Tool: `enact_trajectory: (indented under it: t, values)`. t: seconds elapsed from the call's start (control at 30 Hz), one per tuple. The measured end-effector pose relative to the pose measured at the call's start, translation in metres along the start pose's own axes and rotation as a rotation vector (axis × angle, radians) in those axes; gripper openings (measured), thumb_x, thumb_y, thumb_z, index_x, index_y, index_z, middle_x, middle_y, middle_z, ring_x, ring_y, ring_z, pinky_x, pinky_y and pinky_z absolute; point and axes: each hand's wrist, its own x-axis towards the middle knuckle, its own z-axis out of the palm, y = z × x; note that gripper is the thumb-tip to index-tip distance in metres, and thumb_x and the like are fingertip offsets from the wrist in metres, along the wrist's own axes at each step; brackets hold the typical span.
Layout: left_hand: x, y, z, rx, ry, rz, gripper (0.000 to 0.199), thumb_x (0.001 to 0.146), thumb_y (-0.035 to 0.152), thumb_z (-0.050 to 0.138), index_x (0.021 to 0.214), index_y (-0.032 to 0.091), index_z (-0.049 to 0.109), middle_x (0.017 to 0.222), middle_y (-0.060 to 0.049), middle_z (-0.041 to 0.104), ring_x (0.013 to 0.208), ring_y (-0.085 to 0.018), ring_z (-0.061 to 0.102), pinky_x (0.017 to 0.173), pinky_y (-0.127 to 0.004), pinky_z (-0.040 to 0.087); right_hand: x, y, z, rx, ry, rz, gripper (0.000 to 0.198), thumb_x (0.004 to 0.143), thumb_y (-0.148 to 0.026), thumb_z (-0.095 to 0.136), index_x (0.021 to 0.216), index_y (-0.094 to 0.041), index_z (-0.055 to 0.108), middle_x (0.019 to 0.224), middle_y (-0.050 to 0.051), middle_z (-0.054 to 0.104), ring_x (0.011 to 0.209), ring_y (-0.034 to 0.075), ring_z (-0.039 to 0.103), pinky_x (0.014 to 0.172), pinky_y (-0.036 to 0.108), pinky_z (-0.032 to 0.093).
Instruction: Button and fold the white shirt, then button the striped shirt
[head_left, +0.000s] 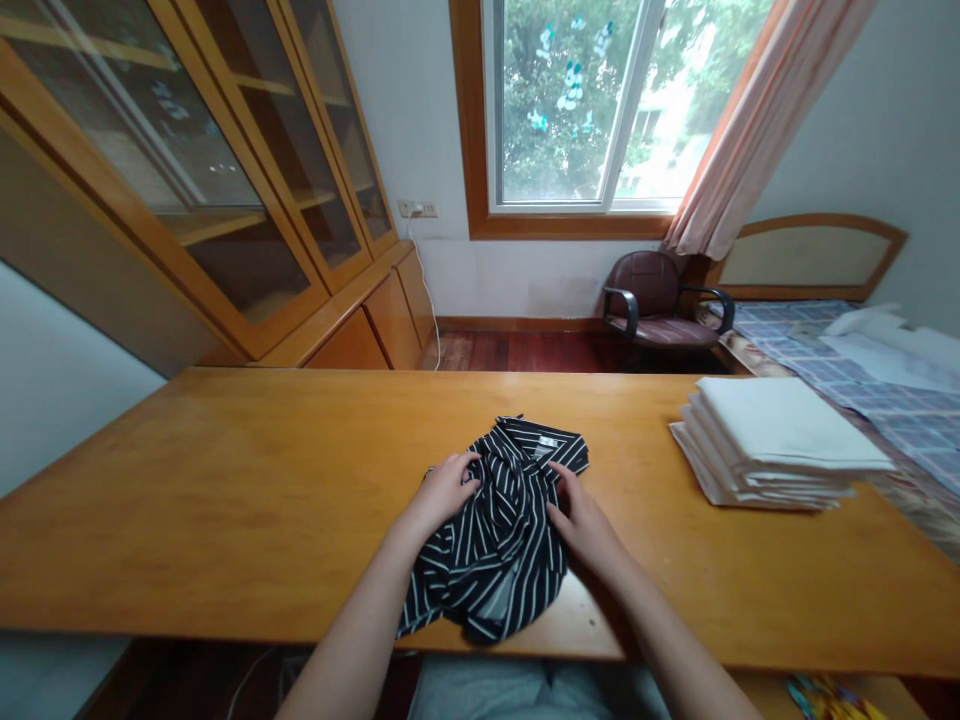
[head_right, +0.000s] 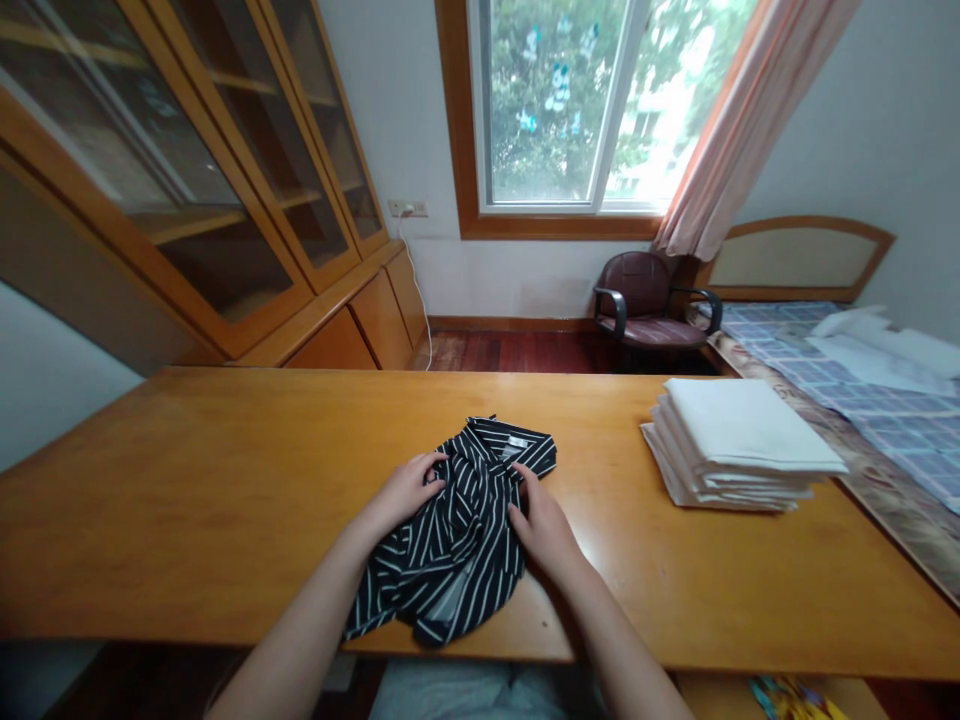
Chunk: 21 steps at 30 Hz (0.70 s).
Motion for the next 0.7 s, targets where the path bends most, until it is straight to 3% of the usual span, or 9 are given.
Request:
enact_trajectory:
  t: [0.07,0.17,0.33,0.5,0.6,0.7]
  values:
    - [-0.002,0.006,0.003,-0.127,-0.024,0.014,0.036,0.081,0.025,0.059,0.116,0.02,0.066,0.083,-0.003,0.065,0.079,-0.021,0.063,0.075,-0.031,0.049,0.004,0.003,-0.002,0.105,0.037,0.014,0.052,0.089,-0.028,0.051,0.141,-0.026,0.041,0.098,0.003,0.06,0.086,0.021,0.062,0.083,0.039,0.052]
    - [-0.005,0.007,-0.001,-0.338,0.023,-0.008,0.031,0.079,0.031,0.061,0.107,0.02,0.069,0.072,0.001,0.059,0.064,-0.016,0.057,0.062,-0.027,0.046,0.017,0.013,-0.016,0.274,0.198,0.07,0.047,0.088,-0.037,0.056,0.133,-0.026,0.048,0.099,0.002,0.057,0.086,0.02,0.061,0.081,0.037,0.053]
    - [-0.01,-0.011,-0.027,-0.66,0.245,-0.156,0.04,0.072,0.047,0.067,0.099,0.018,0.069,0.069,0.002,0.054,0.056,-0.013,0.051,0.046,-0.021,0.039,0.041,0.035,-0.055,0.433,0.526,0.171,0.05,0.08,-0.045,0.068,0.124,-0.026,0.055,0.096,0.0,0.053,0.077,0.016,0.059,0.072,0.03,0.051]
    - [-0.016,-0.039,-0.057,-0.832,0.559,-0.273,0.048,0.064,0.052,0.074,0.094,0.015,0.067,0.083,-0.004,0.067,0.068,-0.015,0.061,0.052,-0.02,0.044,0.057,0.052,-0.071,0.515,0.606,0.207,0.055,0.075,-0.046,0.072,0.123,-0.025,0.056,0.095,0.0,0.058,0.083,0.017,0.061,0.078,0.031,0.05]
    - [-0.021,-0.058,-0.065,-0.771,0.593,-0.31,0.048,0.064,0.051,0.074,0.094,0.015,0.068,0.086,-0.006,0.069,0.073,-0.018,0.064,0.06,-0.026,0.05,0.057,0.061,-0.063,0.512,0.591,0.266,0.059,0.075,-0.049,0.071,0.126,-0.024,0.054,0.097,0.002,0.061,0.088,0.019,0.062,0.082,0.035,0.052]
    - [-0.024,-0.077,-0.067,-0.687,0.764,-0.317,0.042,0.069,0.047,0.069,0.095,0.014,0.066,0.093,-0.009,0.069,0.087,-0.023,0.065,0.079,-0.037,0.054,0.051,0.067,-0.053,0.459,0.566,0.312,0.062,0.078,-0.051,0.066,0.131,-0.023,0.05,0.115,0.008,0.061,0.101,0.023,0.063,0.087,0.039,0.053]
